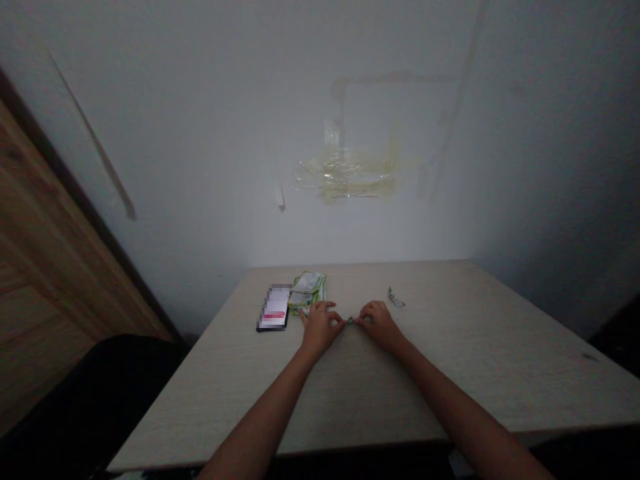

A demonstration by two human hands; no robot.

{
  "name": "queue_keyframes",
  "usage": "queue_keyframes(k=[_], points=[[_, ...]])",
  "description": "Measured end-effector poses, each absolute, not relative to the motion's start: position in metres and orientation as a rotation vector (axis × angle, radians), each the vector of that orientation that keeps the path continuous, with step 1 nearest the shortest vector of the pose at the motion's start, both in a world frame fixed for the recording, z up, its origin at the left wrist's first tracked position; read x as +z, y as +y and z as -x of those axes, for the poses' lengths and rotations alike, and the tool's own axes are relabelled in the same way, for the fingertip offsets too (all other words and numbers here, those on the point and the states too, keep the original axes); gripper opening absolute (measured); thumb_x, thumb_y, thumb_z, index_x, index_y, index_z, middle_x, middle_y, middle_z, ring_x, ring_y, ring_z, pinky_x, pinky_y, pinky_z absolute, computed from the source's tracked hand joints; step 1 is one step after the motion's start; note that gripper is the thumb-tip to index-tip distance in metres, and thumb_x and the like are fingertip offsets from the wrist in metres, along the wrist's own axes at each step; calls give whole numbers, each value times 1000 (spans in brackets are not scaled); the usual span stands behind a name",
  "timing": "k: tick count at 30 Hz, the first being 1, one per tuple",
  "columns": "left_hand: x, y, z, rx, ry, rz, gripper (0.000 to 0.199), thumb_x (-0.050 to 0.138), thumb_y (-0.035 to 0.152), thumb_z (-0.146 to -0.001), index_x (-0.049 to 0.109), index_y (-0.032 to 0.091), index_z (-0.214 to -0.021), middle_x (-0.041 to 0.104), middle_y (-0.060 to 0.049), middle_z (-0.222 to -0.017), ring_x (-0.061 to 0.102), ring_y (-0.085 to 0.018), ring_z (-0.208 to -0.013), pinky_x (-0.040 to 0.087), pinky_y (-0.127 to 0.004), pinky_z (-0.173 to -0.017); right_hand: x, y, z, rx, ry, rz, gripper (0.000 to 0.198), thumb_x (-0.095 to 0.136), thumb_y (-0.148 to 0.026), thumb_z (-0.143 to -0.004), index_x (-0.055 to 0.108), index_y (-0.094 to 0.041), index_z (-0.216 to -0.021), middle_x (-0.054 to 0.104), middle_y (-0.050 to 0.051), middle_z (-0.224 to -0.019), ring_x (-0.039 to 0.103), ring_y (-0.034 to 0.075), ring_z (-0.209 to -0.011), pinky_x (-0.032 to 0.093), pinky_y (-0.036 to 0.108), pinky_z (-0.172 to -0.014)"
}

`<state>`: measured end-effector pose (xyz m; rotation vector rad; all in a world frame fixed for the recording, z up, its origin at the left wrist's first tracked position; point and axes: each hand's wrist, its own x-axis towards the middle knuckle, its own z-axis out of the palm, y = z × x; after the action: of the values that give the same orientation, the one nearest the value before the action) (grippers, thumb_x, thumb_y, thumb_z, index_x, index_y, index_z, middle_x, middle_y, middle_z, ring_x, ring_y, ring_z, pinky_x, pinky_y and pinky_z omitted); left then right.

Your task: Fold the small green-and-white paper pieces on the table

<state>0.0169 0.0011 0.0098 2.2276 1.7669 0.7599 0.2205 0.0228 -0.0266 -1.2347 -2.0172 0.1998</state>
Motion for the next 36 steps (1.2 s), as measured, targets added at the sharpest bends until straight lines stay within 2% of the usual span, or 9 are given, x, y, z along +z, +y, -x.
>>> queue_keyframes(k=[11, 17, 28, 36], points=[[2, 4, -23, 806, 1888, -2230, 17, 67, 41, -82, 74, 25, -77, 59, -5, -130, 42, -31, -129, 7, -73, -109, -32, 23, -209, -36, -2059, 1342, 13, 62, -31, -89, 69, -20, -87, 60, 12, -100, 48, 26, -102, 40, 41, -92], [-2, 5, -26, 784, 1939, -2231, 21, 65, 43, -83, 75, 24, -79, 58, -7, -133, 39, -32, -130, 8, -74, -109, -32, 23, -207, -111, -2077, 1367, 16, 60, -32, -89, 68, -19, -88, 60, 13, -102, 48, 27, -102, 41, 42, -93], [-1, 6, -28, 744, 1985, -2228, 22, 67, 44, -81, 75, 23, -79, 56, -8, -135, 37, -31, -134, 6, -73, -109, -25, 24, -203, 105, -2023, 1537, 22, 63, -35, -87, 71, -16, -83, 60, 16, -110, 46, 29, -112, 37, 40, -98], [-1, 4, -29, 704, 2013, -2291, 23, 65, 45, -83, 75, 24, -82, 54, -8, -138, 34, -31, -137, 3, -71, -112, -13, 17, -200, 93, -2036, 1618, 27, 62, -38, -87, 74, -14, -84, 62, 15, -111, 46, 27, -113, 33, 36, -102]])
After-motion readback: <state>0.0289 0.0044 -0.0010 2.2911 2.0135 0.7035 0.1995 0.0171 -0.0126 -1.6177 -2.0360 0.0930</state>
